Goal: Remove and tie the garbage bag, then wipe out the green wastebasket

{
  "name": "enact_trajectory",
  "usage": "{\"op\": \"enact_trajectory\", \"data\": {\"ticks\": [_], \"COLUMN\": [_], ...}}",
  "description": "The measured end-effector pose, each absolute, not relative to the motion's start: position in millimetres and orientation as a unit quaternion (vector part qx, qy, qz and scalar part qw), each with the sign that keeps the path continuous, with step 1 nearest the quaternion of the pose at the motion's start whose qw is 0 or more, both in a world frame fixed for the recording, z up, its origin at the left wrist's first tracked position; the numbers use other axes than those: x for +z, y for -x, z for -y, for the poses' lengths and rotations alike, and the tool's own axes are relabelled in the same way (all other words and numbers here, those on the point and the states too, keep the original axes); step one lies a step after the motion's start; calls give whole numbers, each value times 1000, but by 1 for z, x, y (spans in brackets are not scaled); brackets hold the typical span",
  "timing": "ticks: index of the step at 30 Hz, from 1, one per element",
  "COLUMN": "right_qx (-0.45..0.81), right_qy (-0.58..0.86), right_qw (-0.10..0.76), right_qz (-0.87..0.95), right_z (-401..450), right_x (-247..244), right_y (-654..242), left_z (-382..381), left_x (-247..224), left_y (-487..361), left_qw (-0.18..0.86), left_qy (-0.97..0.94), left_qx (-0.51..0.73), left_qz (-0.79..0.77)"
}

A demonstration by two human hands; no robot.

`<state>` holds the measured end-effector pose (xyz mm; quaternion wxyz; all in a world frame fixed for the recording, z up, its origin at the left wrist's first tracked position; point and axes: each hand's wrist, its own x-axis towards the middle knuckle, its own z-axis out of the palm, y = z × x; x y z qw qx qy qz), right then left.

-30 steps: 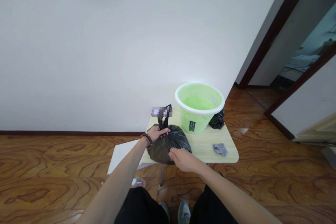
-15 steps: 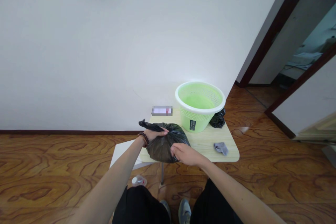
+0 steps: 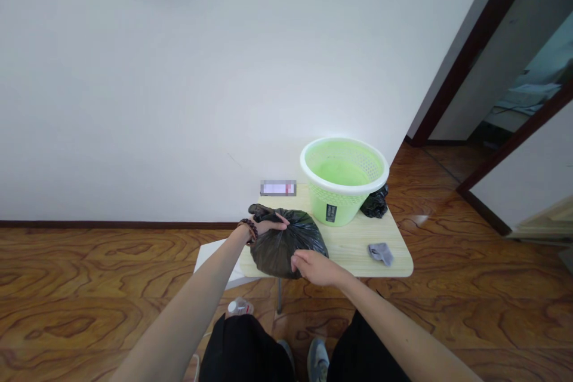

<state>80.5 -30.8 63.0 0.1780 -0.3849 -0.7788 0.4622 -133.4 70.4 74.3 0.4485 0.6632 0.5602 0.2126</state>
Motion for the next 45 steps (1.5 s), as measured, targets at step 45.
{"op": "enact_trajectory", "data": {"ticks": [45], "right_qx": [224], "right_qy": [441], "right_qw": [30], "right_qz": [868], "right_z": [6], "right_x": [13], "right_y": [-58], "left_z": [-73], "left_x": [31], "left_y": [142], "left_qw": [461], "left_qy": [-616], "left_qx": [260], "left_qz": [-583]}}
